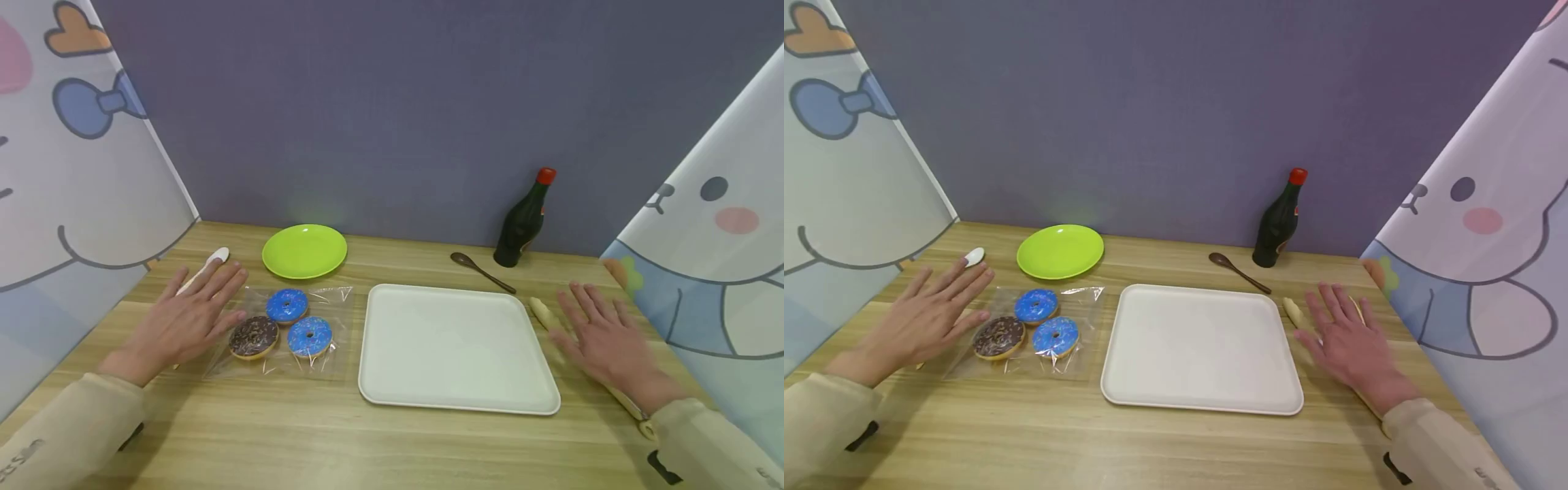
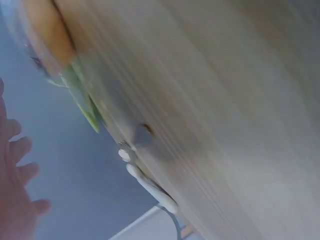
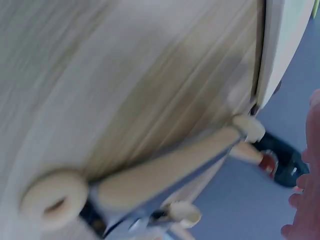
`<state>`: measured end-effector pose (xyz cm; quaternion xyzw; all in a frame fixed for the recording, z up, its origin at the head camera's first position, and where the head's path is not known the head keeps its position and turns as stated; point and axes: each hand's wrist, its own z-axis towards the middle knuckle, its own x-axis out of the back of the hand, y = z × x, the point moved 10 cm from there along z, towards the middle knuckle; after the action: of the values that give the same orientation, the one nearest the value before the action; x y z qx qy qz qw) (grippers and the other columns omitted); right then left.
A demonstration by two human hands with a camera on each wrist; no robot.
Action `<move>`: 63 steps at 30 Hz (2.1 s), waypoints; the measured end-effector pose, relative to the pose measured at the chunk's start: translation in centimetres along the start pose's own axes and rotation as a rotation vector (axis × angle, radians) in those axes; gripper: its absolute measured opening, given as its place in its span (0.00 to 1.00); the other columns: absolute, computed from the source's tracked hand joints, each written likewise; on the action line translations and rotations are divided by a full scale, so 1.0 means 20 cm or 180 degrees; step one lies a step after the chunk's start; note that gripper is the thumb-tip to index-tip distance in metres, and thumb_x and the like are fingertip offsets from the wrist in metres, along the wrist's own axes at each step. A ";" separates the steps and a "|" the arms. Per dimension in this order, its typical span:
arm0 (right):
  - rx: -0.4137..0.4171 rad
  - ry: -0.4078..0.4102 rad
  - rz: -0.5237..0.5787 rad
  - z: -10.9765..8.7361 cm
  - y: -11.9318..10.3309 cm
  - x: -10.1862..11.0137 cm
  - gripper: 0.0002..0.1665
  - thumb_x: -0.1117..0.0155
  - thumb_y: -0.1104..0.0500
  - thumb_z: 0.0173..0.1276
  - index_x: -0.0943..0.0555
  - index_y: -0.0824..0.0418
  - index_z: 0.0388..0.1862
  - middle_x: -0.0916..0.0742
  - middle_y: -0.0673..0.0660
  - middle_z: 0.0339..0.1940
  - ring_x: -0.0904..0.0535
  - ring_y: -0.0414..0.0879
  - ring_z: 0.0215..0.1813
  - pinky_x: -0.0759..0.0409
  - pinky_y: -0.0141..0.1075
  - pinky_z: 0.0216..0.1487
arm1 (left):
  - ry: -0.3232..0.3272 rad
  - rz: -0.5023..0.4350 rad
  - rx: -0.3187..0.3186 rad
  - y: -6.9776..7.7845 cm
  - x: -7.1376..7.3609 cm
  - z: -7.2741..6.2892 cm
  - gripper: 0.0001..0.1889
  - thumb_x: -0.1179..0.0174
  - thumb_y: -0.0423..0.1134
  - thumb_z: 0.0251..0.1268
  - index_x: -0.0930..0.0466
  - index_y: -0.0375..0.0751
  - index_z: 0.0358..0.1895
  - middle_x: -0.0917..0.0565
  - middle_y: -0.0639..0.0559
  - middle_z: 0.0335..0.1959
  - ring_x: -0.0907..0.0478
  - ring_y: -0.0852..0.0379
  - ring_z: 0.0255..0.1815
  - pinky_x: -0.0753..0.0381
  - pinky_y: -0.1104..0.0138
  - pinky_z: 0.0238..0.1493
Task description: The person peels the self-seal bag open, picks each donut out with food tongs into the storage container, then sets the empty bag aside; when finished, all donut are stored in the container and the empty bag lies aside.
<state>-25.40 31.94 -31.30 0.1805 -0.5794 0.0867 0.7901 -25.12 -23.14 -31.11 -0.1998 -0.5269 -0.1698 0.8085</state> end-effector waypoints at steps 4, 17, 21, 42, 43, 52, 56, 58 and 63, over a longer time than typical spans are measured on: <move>0.0193 0.0186 0.0089 0.04 -0.13 0.02 0.39 0.47 0.39 0.70 0.34 0.65 0.68 0.33 0.68 0.67 0.41 0.64 0.67 0.45 0.61 0.62 | -0.0174 -0.0466 0.0026 0.03 -0.03 0.01 0.31 0.51 0.52 0.73 0.38 0.33 0.69 0.37 0.37 0.68 0.47 0.39 0.70 0.53 0.45 0.67; 0.1606 0.1094 0.0865 0.16 -0.97 0.19 0.20 0.46 0.47 0.69 0.19 0.63 0.41 0.18 0.55 0.39 0.23 0.49 0.41 0.23 0.42 0.39 | 0.0315 -0.1418 -0.0116 0.09 0.01 0.05 0.06 0.28 0.33 0.49 0.12 0.42 0.33 0.20 0.61 0.29 0.27 0.68 0.25 0.26 0.69 0.23; 0.1870 0.0883 0.1091 0.22 -1.24 0.21 0.14 0.37 0.51 0.64 0.19 0.60 0.41 0.19 0.52 0.38 0.24 0.44 0.40 0.22 0.37 0.38 | 0.0354 -0.1396 -0.0124 0.09 0.00 0.04 0.07 0.27 0.32 0.47 0.12 0.41 0.31 0.21 0.61 0.28 0.27 0.67 0.25 0.25 0.69 0.23; 0.1957 0.0839 0.0802 0.36 -1.76 0.19 0.08 0.39 0.52 0.67 0.17 0.52 0.30 0.22 0.46 0.29 0.27 0.38 0.31 0.26 0.28 0.28 | 0.0234 -0.1420 0.0093 0.08 0.00 0.05 0.05 0.28 0.29 0.48 0.12 0.42 0.29 0.19 0.60 0.28 0.22 0.61 0.27 0.25 0.66 0.26; 0.1965 0.0840 0.0824 0.36 -1.77 0.19 0.08 0.39 0.53 0.67 0.17 0.52 0.30 0.22 0.46 0.28 0.28 0.38 0.31 0.27 0.28 0.27 | 0.0229 -0.1423 0.0095 0.08 0.00 0.05 0.05 0.28 0.29 0.47 0.12 0.42 0.28 0.19 0.60 0.28 0.22 0.60 0.27 0.25 0.65 0.26; 0.1865 0.0765 0.0940 0.37 -1.77 0.16 0.09 0.40 0.58 0.65 0.19 0.52 0.24 0.26 0.45 0.24 0.30 0.37 0.27 0.29 0.26 0.22 | 0.0170 -0.1449 0.0152 0.08 -0.01 0.04 0.05 0.28 0.29 0.48 0.12 0.42 0.28 0.19 0.59 0.28 0.21 0.60 0.27 0.24 0.66 0.26; 0.1665 0.0648 0.1227 0.39 -1.73 0.14 0.09 0.40 0.60 0.62 0.23 0.53 0.22 0.28 0.45 0.21 0.31 0.36 0.24 0.33 0.26 0.20 | 0.0159 -0.1443 0.0142 0.08 -0.01 0.05 0.05 0.28 0.29 0.48 0.12 0.42 0.28 0.19 0.58 0.28 0.21 0.60 0.28 0.24 0.65 0.26; 0.1569 0.0599 0.1426 0.40 -1.72 0.13 0.09 0.40 0.61 0.60 0.24 0.53 0.21 0.29 0.44 0.20 0.32 0.36 0.23 0.35 0.25 0.19 | 0.0169 -0.1450 0.0115 0.08 -0.01 0.05 0.06 0.28 0.28 0.47 0.12 0.42 0.28 0.19 0.58 0.28 0.21 0.60 0.27 0.23 0.65 0.26; 0.1373 0.0555 0.1949 0.41 -1.67 0.13 0.09 0.39 0.64 0.54 0.24 0.52 0.18 0.28 0.42 0.19 0.34 0.33 0.22 0.37 0.23 0.21 | 0.0196 -0.1434 0.0050 0.10 -0.01 0.06 0.06 0.28 0.28 0.48 0.12 0.42 0.28 0.19 0.59 0.28 0.21 0.60 0.27 0.24 0.66 0.25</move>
<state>-20.23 -2.13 -32.77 0.1532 -0.5056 0.4535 0.7178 -25.17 -20.89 -31.12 -0.0654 -0.5345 -0.3479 0.7674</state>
